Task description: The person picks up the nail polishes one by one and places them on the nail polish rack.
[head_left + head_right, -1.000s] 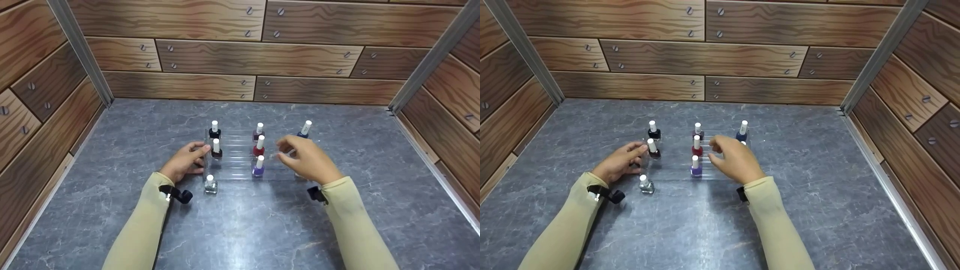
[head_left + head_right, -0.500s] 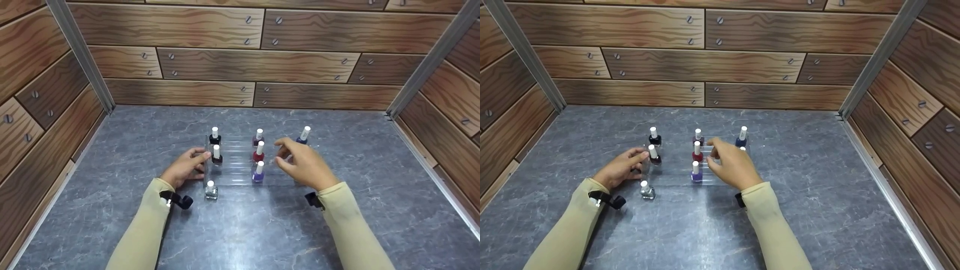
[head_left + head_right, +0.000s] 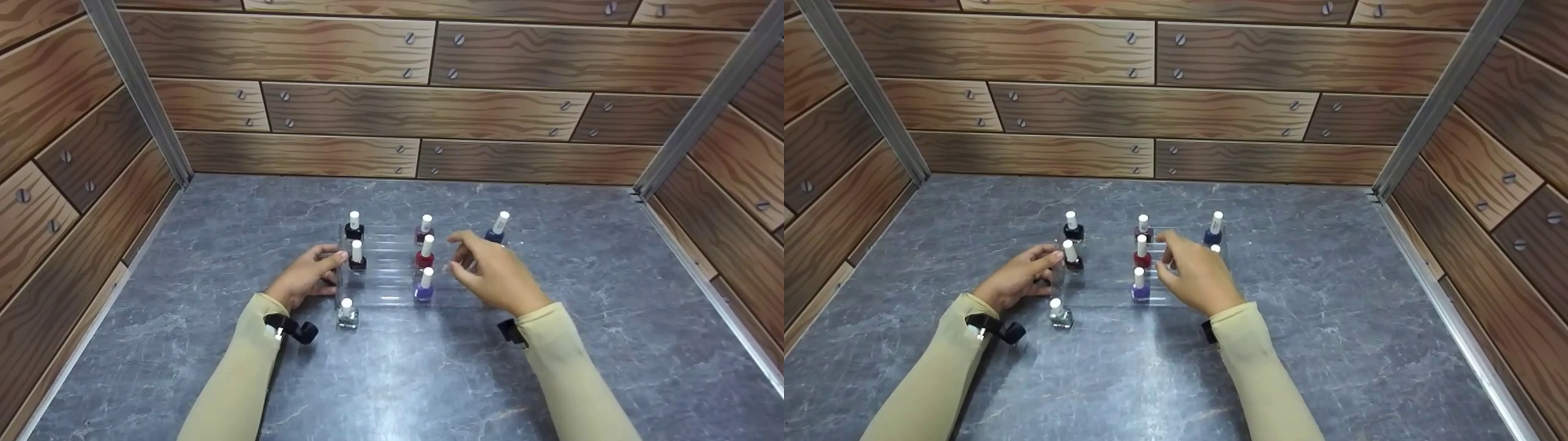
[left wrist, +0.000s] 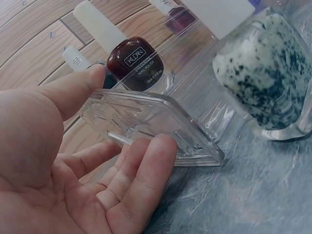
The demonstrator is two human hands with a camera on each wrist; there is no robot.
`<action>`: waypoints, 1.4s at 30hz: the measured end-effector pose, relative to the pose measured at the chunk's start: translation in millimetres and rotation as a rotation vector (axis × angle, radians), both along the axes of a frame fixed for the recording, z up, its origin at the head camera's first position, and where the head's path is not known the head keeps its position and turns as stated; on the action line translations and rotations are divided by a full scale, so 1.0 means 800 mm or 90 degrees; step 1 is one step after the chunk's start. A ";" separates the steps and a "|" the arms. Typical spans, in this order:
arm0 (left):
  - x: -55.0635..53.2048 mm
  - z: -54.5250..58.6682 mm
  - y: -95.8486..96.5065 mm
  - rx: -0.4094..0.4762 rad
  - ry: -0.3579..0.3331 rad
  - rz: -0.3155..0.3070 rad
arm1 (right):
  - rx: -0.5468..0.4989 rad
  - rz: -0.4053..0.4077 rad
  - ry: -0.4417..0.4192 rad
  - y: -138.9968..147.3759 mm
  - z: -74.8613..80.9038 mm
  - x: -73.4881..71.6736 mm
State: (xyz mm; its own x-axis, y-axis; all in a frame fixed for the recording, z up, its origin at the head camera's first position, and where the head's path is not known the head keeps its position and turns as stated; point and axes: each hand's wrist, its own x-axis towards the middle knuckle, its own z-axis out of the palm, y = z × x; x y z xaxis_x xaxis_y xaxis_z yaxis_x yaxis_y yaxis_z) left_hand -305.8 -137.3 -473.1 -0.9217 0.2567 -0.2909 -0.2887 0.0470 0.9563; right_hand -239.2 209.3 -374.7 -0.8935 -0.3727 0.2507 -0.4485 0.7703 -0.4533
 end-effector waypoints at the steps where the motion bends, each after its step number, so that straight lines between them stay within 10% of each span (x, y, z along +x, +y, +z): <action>1: 0.000 -0.001 0.000 0.001 -0.001 0.001 | 0.001 0.002 -0.002 0.000 -0.001 0.000; 10: 0.001 -0.003 0.000 0.002 -0.005 0.006 | 0.008 0.013 0.019 -0.018 -0.013 0.005; 20: -0.002 0.004 0.002 0.003 -0.003 -0.002 | 0.136 0.135 0.090 -0.108 -0.020 0.032; 27: 0.000 0.000 0.001 0.005 0.003 0.003 | 0.138 0.188 -0.032 -0.160 -0.034 0.032; 42: 0.002 0.002 0.002 0.010 0.003 0.011 | 0.148 0.214 -0.023 -0.186 -0.069 0.007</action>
State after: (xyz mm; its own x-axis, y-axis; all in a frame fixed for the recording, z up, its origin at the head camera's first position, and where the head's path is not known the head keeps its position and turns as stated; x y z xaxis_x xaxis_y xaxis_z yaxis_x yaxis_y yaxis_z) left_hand -304.1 -135.6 -471.8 -0.9273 0.2457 -0.2823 -0.2844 0.0279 0.9583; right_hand -233.6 60.2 -429.8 -0.7190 -0.6883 0.0962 -0.6796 0.6673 -0.3047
